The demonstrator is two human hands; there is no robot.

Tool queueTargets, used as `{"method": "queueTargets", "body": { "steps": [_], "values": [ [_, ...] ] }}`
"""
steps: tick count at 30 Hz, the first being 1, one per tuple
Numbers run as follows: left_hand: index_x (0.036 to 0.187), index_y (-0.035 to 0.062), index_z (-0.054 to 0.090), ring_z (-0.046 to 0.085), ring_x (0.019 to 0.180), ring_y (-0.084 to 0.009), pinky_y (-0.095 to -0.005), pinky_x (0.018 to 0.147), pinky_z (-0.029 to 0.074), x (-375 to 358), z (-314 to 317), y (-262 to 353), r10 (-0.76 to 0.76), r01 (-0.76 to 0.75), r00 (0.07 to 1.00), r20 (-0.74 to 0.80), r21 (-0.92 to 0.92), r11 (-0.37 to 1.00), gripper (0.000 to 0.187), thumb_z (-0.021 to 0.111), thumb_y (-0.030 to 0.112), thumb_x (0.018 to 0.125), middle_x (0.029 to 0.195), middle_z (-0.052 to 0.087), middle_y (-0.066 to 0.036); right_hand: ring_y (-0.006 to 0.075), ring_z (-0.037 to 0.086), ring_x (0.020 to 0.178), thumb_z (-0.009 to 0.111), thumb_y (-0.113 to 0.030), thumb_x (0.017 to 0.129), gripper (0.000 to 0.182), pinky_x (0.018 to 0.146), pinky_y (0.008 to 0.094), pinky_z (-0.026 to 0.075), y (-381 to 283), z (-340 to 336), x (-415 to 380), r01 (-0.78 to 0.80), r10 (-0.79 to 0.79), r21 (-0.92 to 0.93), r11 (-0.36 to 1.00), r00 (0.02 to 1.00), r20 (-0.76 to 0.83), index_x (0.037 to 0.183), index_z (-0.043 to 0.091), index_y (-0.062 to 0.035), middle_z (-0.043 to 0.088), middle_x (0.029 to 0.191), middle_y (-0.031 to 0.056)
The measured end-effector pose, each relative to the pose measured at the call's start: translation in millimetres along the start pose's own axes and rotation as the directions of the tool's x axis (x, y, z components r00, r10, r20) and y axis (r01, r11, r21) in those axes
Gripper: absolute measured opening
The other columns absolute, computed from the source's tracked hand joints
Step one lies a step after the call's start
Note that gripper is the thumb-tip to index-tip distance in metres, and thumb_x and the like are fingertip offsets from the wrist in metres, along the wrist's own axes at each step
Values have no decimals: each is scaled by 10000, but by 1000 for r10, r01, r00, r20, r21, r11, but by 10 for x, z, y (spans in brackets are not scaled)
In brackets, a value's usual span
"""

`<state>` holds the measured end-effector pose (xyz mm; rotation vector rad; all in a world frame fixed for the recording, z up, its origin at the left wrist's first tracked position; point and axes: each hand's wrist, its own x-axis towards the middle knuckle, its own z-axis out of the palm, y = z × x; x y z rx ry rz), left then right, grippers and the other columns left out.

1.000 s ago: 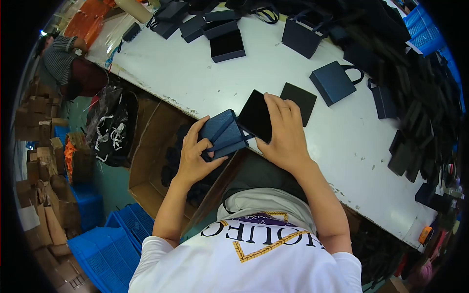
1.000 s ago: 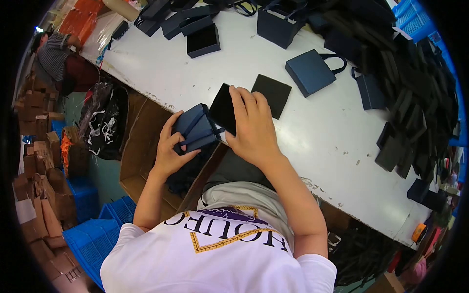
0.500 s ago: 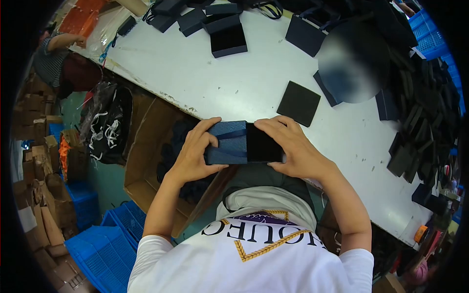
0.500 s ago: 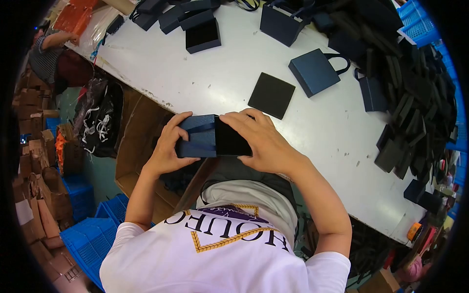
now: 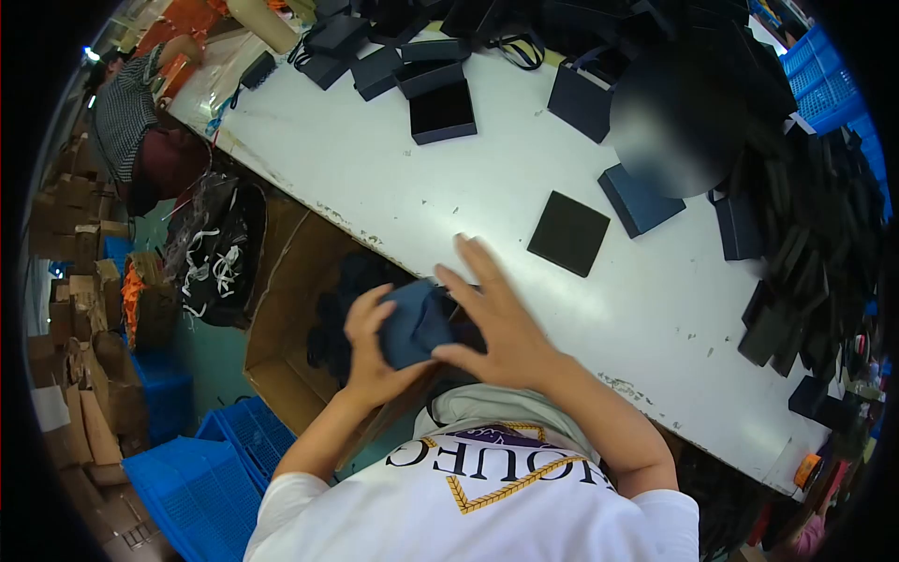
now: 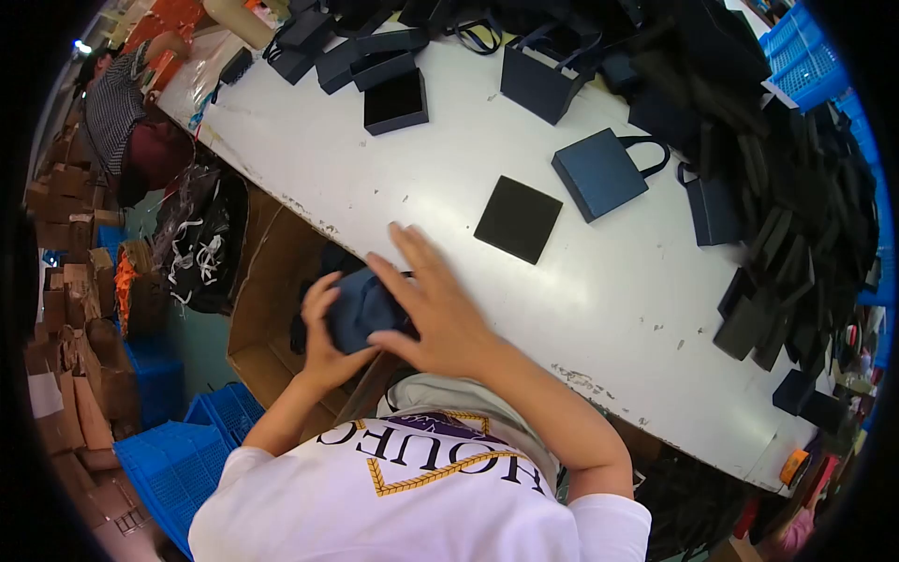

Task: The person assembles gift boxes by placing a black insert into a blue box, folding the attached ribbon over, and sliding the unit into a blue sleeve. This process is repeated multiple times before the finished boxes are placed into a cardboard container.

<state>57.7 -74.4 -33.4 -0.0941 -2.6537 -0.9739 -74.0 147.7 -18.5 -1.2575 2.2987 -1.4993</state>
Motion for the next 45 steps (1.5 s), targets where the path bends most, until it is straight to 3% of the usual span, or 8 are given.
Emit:
{"method": "queueTargets", "body": {
  "steps": [5, 10, 15, 21, 29, 34, 39, 45],
  "values": [
    [1601, 45, 285, 156, 1579, -432, -513, 1269, 159, -378, -388, -171, -322, 358, 927, -190, 205, 911, 1140, 921, 261, 681, 1693, 216, -241, 508, 316, 1475, 834, -261, 822, 675, 1206, 596, 290, 361, -728, -232, -259, 167, -599, 758, 964, -205, 1436, 593, -118, 373, 1582, 282],
    [1351, 23, 595, 295, 1546, -383, -483, 1236, 266, 650, -25, 0, -47, 51, 994, -96, 42, 998, 508, 732, 99, 868, 1659, 319, -232, 416, 507, 1255, 832, -285, 821, 614, 1004, 484, 493, 446, -814, -409, -206, 113, -572, 794, 975, -194, 1373, 630, -106, 503, 1447, 244],
    [1329, 51, 611, 347, 1506, -437, -498, 1207, 296, 1982, 630, 310, 277, -273, 958, -74, 62, 960, 501, 779, 156, 868, 1592, 417, -242, 428, 549, 1197, 847, -317, 799, 653, 994, 501, 480, 300, -1019, -960, -313, 155, -641, 701, 944, -291, 1369, 625, -90, 543, 1413, 222],
    [1408, 108, 522, 475, 1401, -382, -478, 1120, 392, 3268, 1503, 618, 84, -91, 995, -58, -126, 988, 678, 839, 307, 844, 1532, 451, -199, 453, 526, 1253, 806, -254, 863, 604, 1053, 520, 433, 360, -1344, -1601, -554, 169, -652, 518, 814, -556, 1371, 600, -1, 535, 1459, 242],
    [1030, 32, 604, 628, 1036, -214, -305, 930, 477, 3221, 1387, 473, 72, 17, 981, 181, -445, 895, 303, 827, 41, 825, 1084, 636, -72, 451, 463, 1383, 761, -174, 885, 563, 1154, 531, 361, 394, -1391, -1619, -568, 104, -666, 484, 793, -601, 1381, 581, 23, 519, 1490, 245],
    [1095, 42, 570, 620, 1063, -233, -337, 978, 475, 2603, 591, 812, 301, -194, 876, 376, -296, 935, 381, 829, 48, 816, 1084, 631, -81, 432, 552, 1308, 830, -114, 822, 645, 1074, 462, 467, 158, -1147, -1243, -342, 52, -361, 868, 784, -618, 1394, 563, 23, 512, 1496, 255],
    [1224, 38, 542, 580, 1131, -194, -349, 1055, 440, 2093, 263, 878, 173, 60, 737, 653, -318, 946, 491, 831, 50, 827, 1146, 602, -64, 353, 673, 1128, 915, -165, 753, 1079, 879, 393, 554, -41, -936, -573, -539, 644, 361, 761, 697, -316, 1601, 269, 1, 592, 1402, 275],
    [1045, 33, 641, 585, 1092, -194, -339, 1026, 437, 1797, 487, 735, -89, 310, 696, 713, -186, 932, 304, 835, 148, 842, 1165, 642, -91, 464, 662, 1084, 845, -264, 826, 1078, 930, 502, 525, -30, -596, -731, -474, 544, 270, 838, 767, -341, 1631, 162, -45, 657, 1178, 314]
  ]
}}
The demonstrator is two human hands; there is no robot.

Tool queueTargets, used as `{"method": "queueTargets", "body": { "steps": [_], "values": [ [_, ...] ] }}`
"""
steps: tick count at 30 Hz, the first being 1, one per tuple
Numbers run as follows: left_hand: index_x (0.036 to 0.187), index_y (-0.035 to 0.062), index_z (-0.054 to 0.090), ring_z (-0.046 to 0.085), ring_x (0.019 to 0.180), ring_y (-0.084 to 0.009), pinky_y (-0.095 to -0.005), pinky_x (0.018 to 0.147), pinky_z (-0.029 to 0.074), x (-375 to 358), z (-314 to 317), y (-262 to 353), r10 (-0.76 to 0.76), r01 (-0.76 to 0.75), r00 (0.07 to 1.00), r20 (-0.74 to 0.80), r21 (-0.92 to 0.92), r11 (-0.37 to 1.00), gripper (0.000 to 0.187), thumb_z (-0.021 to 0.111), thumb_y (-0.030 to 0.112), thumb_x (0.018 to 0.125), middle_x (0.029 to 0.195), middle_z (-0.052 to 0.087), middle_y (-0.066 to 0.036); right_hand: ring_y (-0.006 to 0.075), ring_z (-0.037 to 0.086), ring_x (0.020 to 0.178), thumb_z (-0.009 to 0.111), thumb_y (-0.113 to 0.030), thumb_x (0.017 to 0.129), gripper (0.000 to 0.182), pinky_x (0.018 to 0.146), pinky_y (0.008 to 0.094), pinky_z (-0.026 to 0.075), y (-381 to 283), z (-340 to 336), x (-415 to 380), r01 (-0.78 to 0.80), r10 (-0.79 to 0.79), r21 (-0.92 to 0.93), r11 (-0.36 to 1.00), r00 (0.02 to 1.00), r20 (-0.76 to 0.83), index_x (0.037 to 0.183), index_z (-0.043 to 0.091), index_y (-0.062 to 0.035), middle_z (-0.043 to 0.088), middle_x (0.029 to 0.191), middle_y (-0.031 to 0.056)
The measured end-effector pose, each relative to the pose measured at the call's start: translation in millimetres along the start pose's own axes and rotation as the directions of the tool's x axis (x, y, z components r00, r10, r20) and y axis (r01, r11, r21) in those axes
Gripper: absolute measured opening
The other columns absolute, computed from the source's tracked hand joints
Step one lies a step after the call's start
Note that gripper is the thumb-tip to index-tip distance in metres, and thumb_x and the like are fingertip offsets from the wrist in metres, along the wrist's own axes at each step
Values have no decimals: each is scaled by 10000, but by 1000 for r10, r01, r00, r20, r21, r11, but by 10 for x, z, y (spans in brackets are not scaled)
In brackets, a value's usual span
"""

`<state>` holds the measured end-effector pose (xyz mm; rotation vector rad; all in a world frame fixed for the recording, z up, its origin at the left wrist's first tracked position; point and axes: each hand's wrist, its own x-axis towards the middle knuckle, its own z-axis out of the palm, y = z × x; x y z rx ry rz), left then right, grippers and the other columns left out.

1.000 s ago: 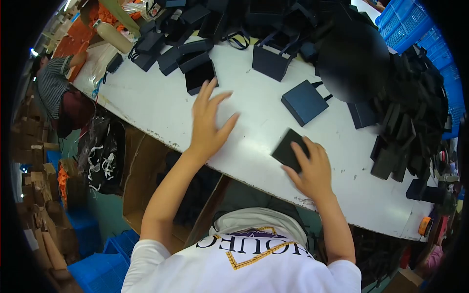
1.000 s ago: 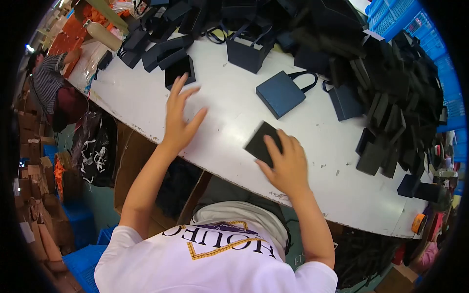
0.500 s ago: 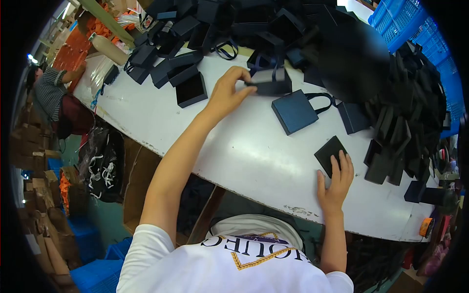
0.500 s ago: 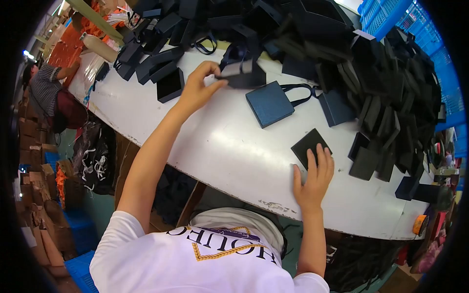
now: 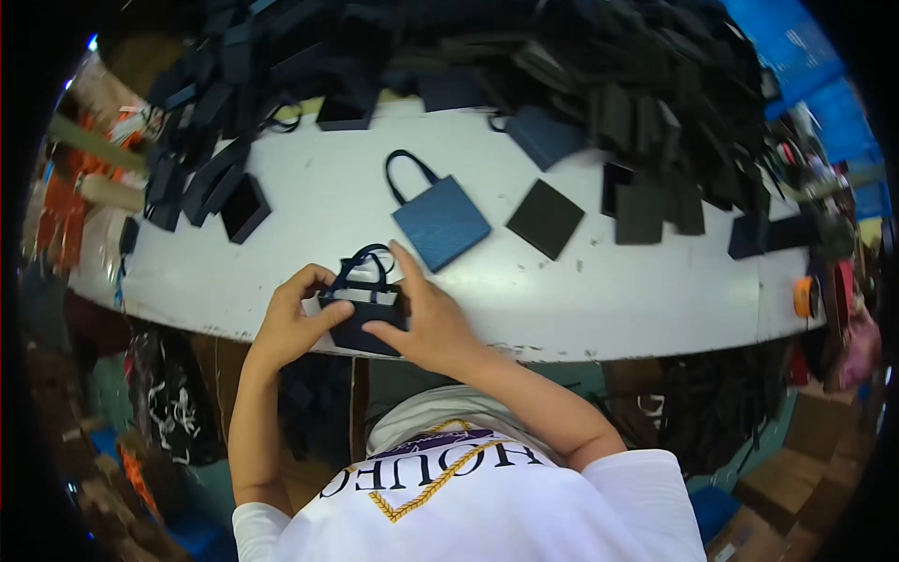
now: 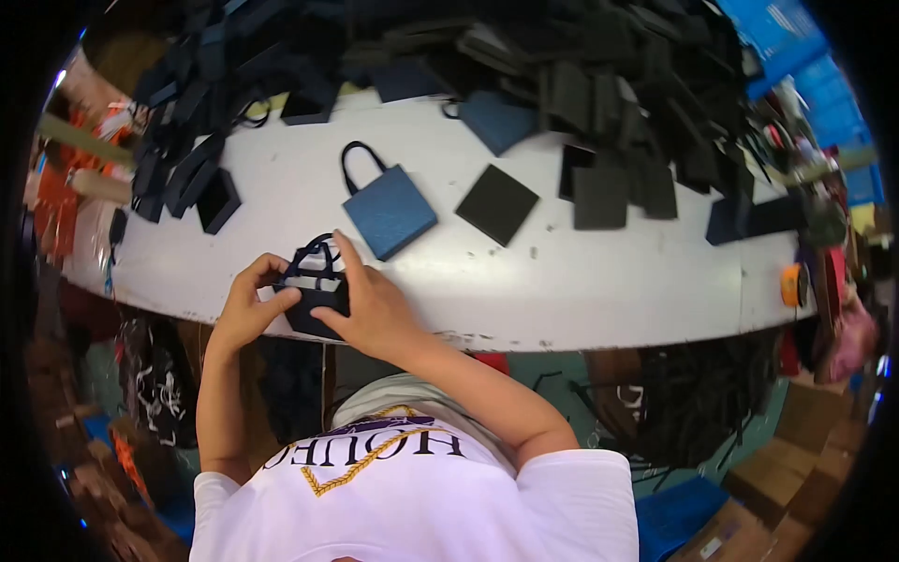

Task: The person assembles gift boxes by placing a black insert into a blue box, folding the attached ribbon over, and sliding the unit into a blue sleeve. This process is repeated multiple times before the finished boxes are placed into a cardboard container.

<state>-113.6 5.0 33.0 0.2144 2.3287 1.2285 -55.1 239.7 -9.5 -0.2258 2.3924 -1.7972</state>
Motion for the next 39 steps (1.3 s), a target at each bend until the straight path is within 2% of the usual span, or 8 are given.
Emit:
{"method": "queueTargets", "body": {
  "steps": [6, 10, 12, 17, 19, 23, 34, 39],
  "values": [
    [938, 37, 631, 533, 1362, -328, -435, 1154, 372, -6, 414, 243, 356, -419, 851, -386, -90, 903, 132, 741, 85, 885, 1437, 578, -208, 408, 702, 849, 841, -284, 833, 1027, 756, 467, 549, 65, -17, 0, -146, 144, 5, 989, 975, -168, 1605, 212, -34, 688, 943, 259],
    [869, 28, 606, 485, 1397, -457, -505, 1164, 353, -374, 706, 132, 531, -387, 802, -273, 441, 810, 253, 816, 133, 775, 1520, 490, -281, 272, 687, 706, 802, -228, 862, 993, 684, 378, 545, 193, -51, -3, -112, 119, 44, 993, 966, -229, 1621, 191, -36, 665, 888, 186],
    [821, 26, 589, 488, 1378, -483, -499, 1102, 429, -447, 837, 62, 451, -267, 844, -290, 501, 823, 328, 866, 177, 728, 1547, 443, -306, 274, 692, 716, 785, -219, 878, 992, 705, 375, 553, 213, -86, -30, -121, 130, 63, 991, 978, -165, 1629, 163, -40, 664, 934, 197],
    [777, 25, 533, 531, 1334, -433, -429, 940, 541, -410, 982, -43, 377, -178, 852, -365, 475, 862, 386, 883, 157, 679, 1580, 416, -274, 252, 720, 755, 799, -296, 893, 510, 724, 373, 576, 94, -557, -39, 30, -14, -231, 973, 998, 69, 1271, 686, 28, 741, 1034, 216],
    [765, 30, 510, 535, 1331, -418, -411, 922, 549, -408, 969, -49, 388, -182, 852, -353, 494, 850, 396, 879, 143, 672, 1589, 411, -261, 375, 721, 886, 780, -292, 879, 403, 793, 451, 572, -13, -920, 52, 41, -132, -436, 899, 975, -179, 1141, 715, 7, 741, 984, 214],
    [775, 25, 499, 479, 1388, -444, -425, 992, 516, -434, 844, -100, 397, -183, 843, -364, 500, 846, 380, 854, 116, 671, 1596, 398, -270, 366, 681, 1022, 743, -104, 874, 270, 870, 433, 554, 239, -1642, 433, -3, -385, -630, 777, 790, -477, 1120, 708, 0, 699, 1131, 167],
    [786, 21, 516, 402, 1448, -506, -508, 1136, 420, -411, 727, -278, 372, -184, 814, -447, 408, 894, 463, 937, 121, 622, 1594, 394, -292, 350, 603, 1169, 772, -101, 833, 311, 974, 440, 501, -604, -1911, 1623, 297, -881, -901, 316, 445, -162, 1130, 695, -48, 655, 1217, 128],
    [756, 36, 499, 467, 1397, -495, -516, 1110, 441, -410, 709, -303, 413, -182, 792, -449, 473, 862, 478, 941, 125, 600, 1574, 433, -284, 360, 597, 1157, 774, -77, 804, 209, 980, 455, 465, -856, -2044, 2300, 250, -866, -942, 223, 494, -74, 1006, 722, -85, 671, 1124, 127]
  ]
}}
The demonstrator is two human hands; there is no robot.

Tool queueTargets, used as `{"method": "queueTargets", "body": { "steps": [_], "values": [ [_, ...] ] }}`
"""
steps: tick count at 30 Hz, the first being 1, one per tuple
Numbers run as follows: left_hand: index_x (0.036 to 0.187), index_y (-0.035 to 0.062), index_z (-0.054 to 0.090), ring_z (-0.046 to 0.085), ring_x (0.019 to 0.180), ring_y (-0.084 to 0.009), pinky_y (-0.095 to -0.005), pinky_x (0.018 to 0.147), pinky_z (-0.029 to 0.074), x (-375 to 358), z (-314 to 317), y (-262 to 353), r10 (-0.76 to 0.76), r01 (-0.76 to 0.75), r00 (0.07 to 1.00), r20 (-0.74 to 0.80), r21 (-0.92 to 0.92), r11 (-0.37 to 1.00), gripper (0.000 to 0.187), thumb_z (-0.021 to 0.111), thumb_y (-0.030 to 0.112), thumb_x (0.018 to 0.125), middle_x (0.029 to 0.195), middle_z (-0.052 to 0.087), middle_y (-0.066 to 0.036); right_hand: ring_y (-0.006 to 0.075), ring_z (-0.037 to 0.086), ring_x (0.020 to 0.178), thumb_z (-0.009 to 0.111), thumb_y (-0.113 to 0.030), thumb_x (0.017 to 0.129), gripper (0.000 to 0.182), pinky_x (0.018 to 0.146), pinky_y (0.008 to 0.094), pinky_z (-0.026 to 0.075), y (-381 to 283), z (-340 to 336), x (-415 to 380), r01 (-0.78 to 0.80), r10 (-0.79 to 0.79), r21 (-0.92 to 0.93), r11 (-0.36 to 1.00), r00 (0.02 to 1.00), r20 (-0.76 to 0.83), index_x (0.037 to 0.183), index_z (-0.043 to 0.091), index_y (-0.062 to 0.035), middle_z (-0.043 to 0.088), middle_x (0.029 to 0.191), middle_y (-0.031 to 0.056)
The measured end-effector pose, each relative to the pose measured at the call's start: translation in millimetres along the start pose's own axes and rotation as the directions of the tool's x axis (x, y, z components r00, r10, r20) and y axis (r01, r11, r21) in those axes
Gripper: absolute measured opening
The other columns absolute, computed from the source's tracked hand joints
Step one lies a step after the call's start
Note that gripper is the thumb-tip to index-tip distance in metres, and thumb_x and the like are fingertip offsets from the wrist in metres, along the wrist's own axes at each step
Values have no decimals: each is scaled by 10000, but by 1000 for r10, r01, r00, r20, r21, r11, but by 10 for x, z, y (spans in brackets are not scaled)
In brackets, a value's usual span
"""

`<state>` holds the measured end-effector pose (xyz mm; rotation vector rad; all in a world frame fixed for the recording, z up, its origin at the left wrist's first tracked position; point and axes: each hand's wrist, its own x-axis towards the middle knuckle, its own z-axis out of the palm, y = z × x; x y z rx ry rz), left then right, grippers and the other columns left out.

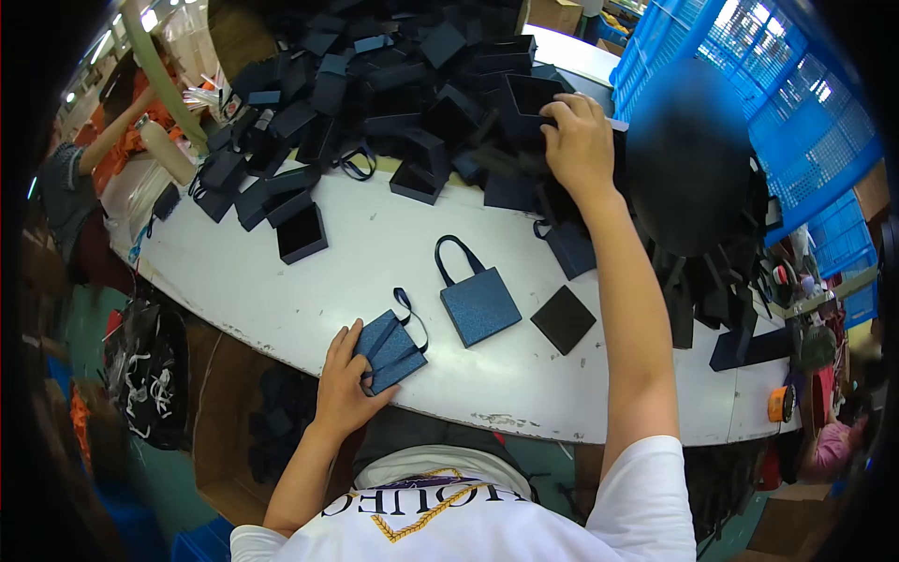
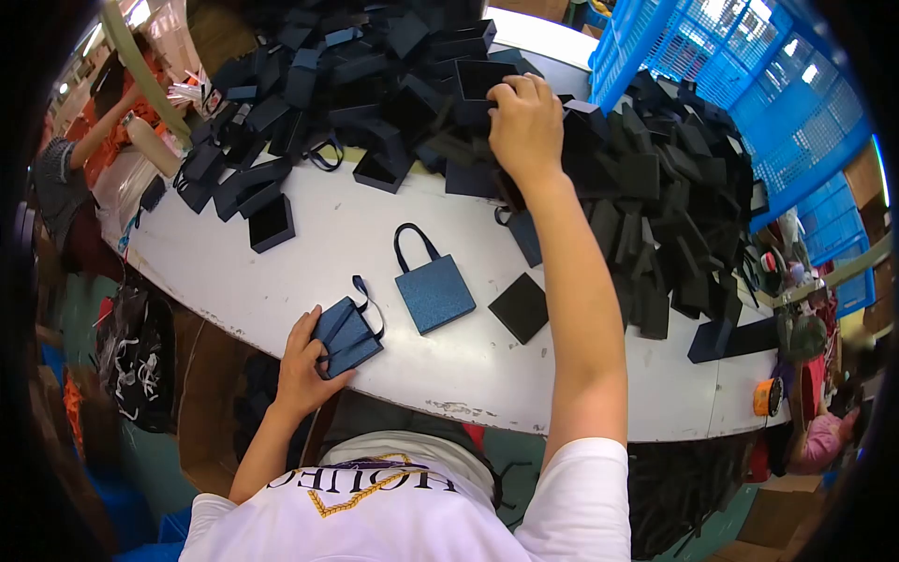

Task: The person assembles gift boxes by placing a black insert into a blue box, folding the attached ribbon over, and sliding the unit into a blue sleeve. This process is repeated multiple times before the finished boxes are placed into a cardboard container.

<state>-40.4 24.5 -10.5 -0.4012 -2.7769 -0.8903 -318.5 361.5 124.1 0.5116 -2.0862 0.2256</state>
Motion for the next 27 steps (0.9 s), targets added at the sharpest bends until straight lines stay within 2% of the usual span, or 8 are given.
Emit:
{"method": "queueTargets", "body": {
  "steps": [7, 9, 13, 16, 19, 21, 23, 27],
  "values": [
    [742, 50, 490, 511, 1354, -479, -489, 1077, 458, -107, -161, -339, -148, 128, 985, -91, -196, 972, 464, 930, 86, 596, 1568, 446, -284, 326, 599, 935, 677, 3, 746, 198, 1035, 535, 458, -1088, -675, -522, 180, -254, 459, 870, 962, 103, 926, 716, -71, 545, 857, 100],
    [762, 49, 492, 574, 1315, -401, -366, 866, 554, -166, -326, -457, -106, 104, 982, -154, -17, 994, 465, 933, 53, 614, 1611, 416, -246, 290, 605, 921, 679, -69, 748, 238, 1001, 514, 501, -1577, -821, -950, 164, -320, 568, 806, 929, 185, 980, 727, -54, 543, 855, 81],
    [761, 43, 472, 460, 1438, -442, -436, 1084, 463, -326, -564, -673, -184, 192, 964, -192, 23, 981, 460, 914, 34, 637, 1627, 404, -224, 302, 601, 966, 658, -65, 753, 296, 1020, 506, 498, -2258, -812, -1693, 35, -425, 740, 672, 836, 347, 1041, 719, -41, 547, 896, 99],
    [750, 46, 459, 430, 1467, -441, -434, 1085, 469, -410, -677, -750, -180, 182, 974, -137, -1, 983, 468, 915, 20, 647, 1638, 396, -206, 355, 591, 1098, 738, -91, 749, 432, 1073, 527, 456, -2359, -689, -1903, 15, -483, 728, 685, 758, 439, 1175, 692, -41, 595, 1049, 140],
    [750, 46, 458, 430, 1466, -432, -416, 1048, 495, -478, -730, -764, -211, 204, 976, -56, -111, 973, 469, 915, 11, 653, 1639, 391, -199, 433, 501, 1314, 840, -147, 725, 707, 1133, 558, 395, -2279, -857, -1612, -254, -353, 712, 655, 730, 585, 1382, 594, -60, 552, 1343, 206],
    [755, 41, 466, 445, 1444, -423, -399, 992, 529, -467, -777, -776, -212, 208, 977, -8, -174, 963, 463, 917, 7, 656, 1633, 391, -195, 502, 277, 1509, 872, -159, 712, 987, 1195, 573, 332, -2177, -872, -1434, -280, -368, 609, 742, 589, 720, 1580, 404, -132, 283, 1659, 231],
    [756, 42, 467, 448, 1443, -416, -400, 994, 528, -475, -791, -835, -215, 222, 975, 52, -207, 953, 460, 917, 15, 660, 1634, 395, -185, 475, 283, 1521, 809, -73, 736, 918, 1208, 578, 319, -2062, -779, -1286, 3, -522, 580, 815, 440, 731, 1569, 439, -180, 293, 1675, 190],
    [757, 45, 470, 451, 1441, -412, -402, 991, 525, -446, -880, -917, -163, 189, 977, 134, -216, 958, 457, 918, 31, 667, 1630, 404, -174, 390, 295, 1543, 724, 36, 726, 865, 1225, 564, 316, -2101, -455, -1227, 287, -726, 674, 680, 388, 567, 1523, 486, -200, 317, 1680, 116]
  ]
}}
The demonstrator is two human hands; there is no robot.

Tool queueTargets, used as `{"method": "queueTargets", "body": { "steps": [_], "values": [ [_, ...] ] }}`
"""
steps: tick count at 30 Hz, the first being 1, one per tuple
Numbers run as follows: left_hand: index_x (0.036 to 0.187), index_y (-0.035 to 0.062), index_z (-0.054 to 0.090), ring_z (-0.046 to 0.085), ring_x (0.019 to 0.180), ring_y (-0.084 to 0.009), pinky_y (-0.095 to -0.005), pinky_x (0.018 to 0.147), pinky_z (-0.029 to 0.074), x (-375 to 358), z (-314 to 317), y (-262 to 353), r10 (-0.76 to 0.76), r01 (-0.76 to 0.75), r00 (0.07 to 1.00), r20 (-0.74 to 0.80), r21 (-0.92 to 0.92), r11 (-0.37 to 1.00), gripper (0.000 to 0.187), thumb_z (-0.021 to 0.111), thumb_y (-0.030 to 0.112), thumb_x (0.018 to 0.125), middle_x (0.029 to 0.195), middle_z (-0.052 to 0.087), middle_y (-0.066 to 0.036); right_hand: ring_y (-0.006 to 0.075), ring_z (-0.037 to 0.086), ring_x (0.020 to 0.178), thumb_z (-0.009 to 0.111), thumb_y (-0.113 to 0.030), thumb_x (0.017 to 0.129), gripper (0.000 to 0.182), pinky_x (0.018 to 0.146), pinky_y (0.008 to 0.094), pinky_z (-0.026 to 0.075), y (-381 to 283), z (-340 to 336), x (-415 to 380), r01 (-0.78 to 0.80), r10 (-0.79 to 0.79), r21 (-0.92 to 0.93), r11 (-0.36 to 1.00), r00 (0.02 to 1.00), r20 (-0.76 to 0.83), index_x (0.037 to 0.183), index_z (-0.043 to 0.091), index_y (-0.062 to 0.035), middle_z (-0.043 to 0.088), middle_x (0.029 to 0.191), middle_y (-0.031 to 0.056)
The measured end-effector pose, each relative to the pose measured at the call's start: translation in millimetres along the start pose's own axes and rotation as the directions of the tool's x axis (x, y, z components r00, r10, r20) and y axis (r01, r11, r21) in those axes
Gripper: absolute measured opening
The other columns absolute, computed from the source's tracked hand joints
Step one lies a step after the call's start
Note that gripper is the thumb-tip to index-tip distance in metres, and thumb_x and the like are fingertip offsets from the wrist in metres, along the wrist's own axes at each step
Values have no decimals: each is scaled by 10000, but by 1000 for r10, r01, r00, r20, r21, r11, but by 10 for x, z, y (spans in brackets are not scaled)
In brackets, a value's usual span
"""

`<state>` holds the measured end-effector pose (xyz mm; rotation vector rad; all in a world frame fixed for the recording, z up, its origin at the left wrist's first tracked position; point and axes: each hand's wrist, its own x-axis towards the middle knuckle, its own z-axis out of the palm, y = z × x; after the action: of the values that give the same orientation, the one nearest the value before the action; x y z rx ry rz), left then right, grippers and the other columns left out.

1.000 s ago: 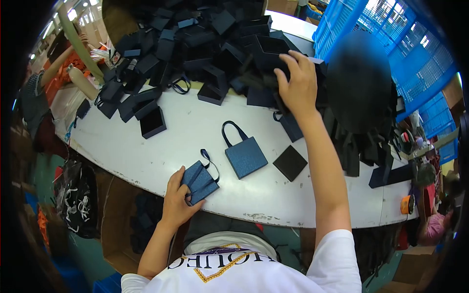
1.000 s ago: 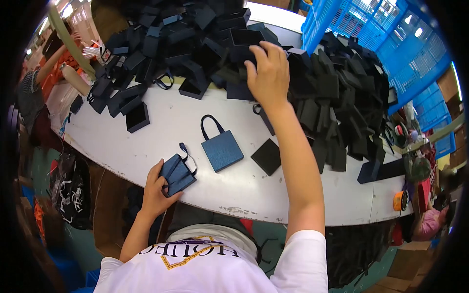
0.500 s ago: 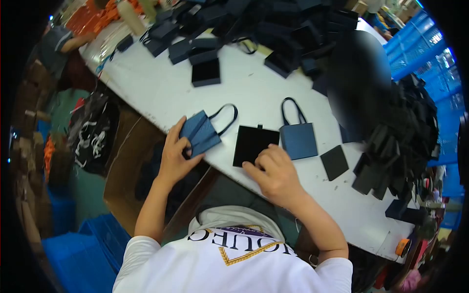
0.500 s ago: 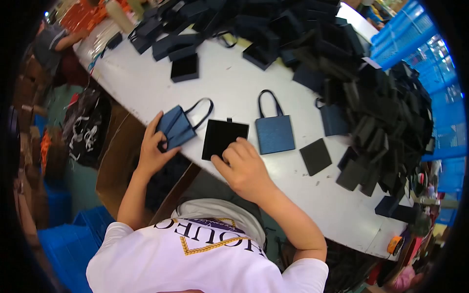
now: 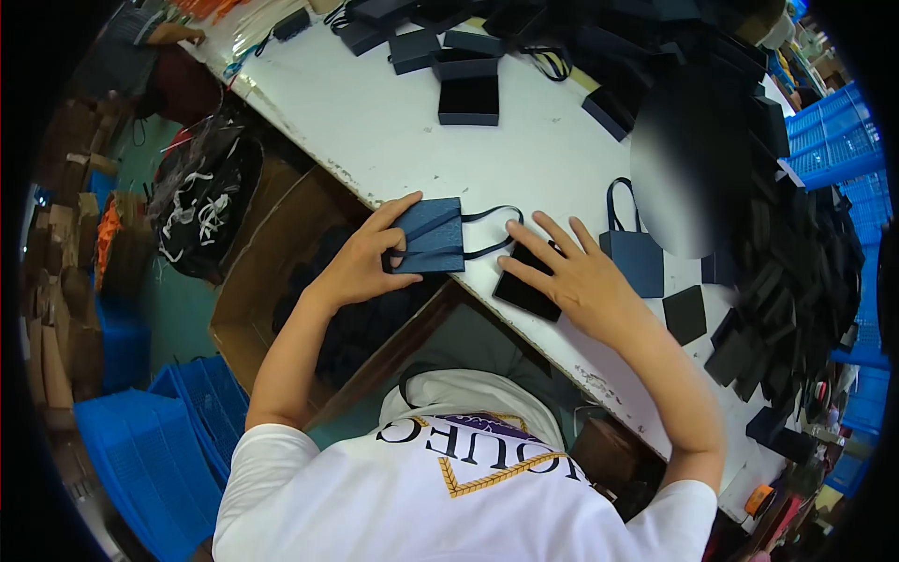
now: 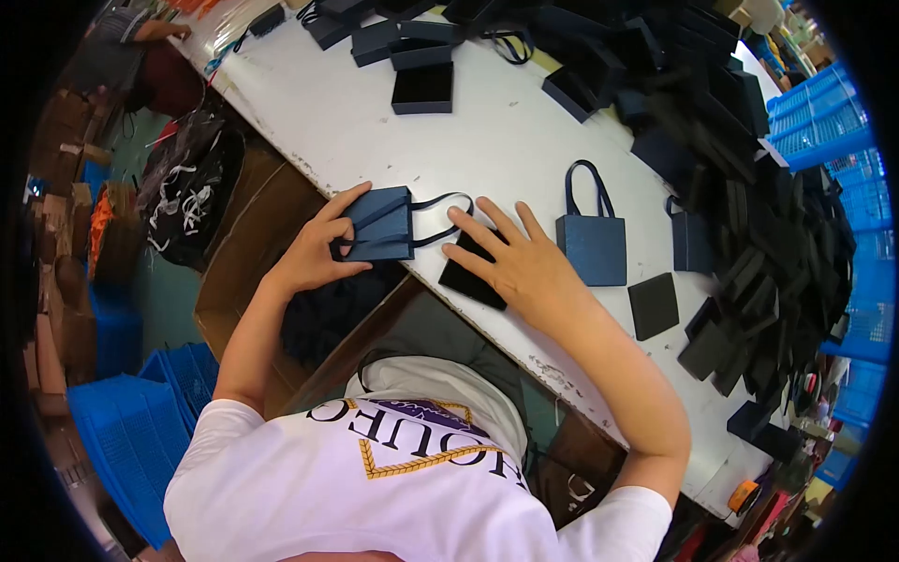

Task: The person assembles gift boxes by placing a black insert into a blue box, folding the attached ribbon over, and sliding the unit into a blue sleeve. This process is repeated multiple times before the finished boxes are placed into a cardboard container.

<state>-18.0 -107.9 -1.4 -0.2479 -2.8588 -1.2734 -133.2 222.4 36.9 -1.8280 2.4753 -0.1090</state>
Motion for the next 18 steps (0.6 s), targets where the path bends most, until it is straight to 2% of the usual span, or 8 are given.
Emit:
{"method": "queueTargets", "body": {
  "steps": [2, 3, 6, 7, 8, 11, 15, 18],
  "values": [
    [758, 52, 458, 554, 1291, -329, -350, 853, 525, -13, 8, -42, 31, -32, 999, -18, -15, 999, 470, 915, 9, 662, 1640, 399, -171, 345, 287, 1556, 707, 70, 694, 904, 1232, 545, 323, 115, -43, 124, 75, -82, 59, 995, 990, 116, 1529, 463, -174, 299, 1694, 73],
    [759, 55, 452, 605, 1216, -287, -324, 784, 525, -8, 15, -69, 49, -50, 998, -28, -22, 999, 476, 914, -2, 659, 1645, 397, -169, 365, 339, 1527, 739, 2, 683, 864, 1221, 516, 346, 139, -134, 170, 89, -89, 4, 996, 984, 155, 1497, 467, -95, 353, 1655, 143],
    [743, 60, 446, 593, 1274, -298, -335, 844, 526, -112, 98, -84, -34, 26, 993, -115, -75, 997, 483, 918, 7, 655, 1641, 404, -170, 393, 398, 1470, 775, -82, 700, 776, 1186, 476, 384, 40, -294, 205, -146, 125, 615, 775, 989, 77, 1417, 491, 1, 448, 1538, 233],
    [726, 70, 442, 548, 1362, -344, -362, 967, 509, -140, 120, -78, -40, 22, 986, -165, -108, 994, 483, 918, 23, 662, 1632, 407, -195, 424, 438, 1410, 797, -130, 675, 838, 1167, 450, 395, -15, -288, 282, -164, 227, 681, 714, 974, -4, 1425, 460, 28, 489, 1444, 277],
    [723, 73, 440, 533, 1379, -363, -372, 997, 497, -165, 154, -89, -34, 10, 978, -205, -117, 993, 483, 917, 26, 665, 1628, 408, -205, 432, 471, 1336, 805, -120, 674, 866, 1119, 460, 420, -22, -146, 351, -111, 281, 568, 815, 934, -219, 1447, 448, 39, 501, 1397, 263],
    [725, 71, 446, 484, 1419, -418, -411, 1071, 466, -162, 223, -99, 31, -53, 955, -296, -65, 996, 477, 917, 35, 663, 1609, 417, -226, 436, 478, 1219, 838, -141, 663, 918, 1045, 481, 443, -107, 219, 695, -322, 497, 442, 837, 786, -368, 1459, 435, 75, 491, 1330, 256],
    [725, 71, 444, 423, 1460, -448, -436, 1121, 421, -131, 231, -101, 109, -96, 949, -297, 57, 994, 476, 914, 33, 664, 1604, 418, -234, 430, 483, 1231, 849, -121, 657, 909, 1068, 475, 436, -204, 377, 998, -342, 514, 446, 827, 782, -353, 1448, 447, 78, 492, 1345, 259],
    [742, 62, 453, 420, 1457, -455, -458, 1147, 404, -131, 167, -166, 74, -81, 960, -270, -15, 997, 477, 920, 44, 651, 1589, 434, -228, 422, 478, 1262, 848, -98, 657, 897, 1109, 463, 418, -188, 338, 971, -155, 327, 477, 865, 895, -303, 1444, 453, 71, 491, 1371, 247]
  ]
}}
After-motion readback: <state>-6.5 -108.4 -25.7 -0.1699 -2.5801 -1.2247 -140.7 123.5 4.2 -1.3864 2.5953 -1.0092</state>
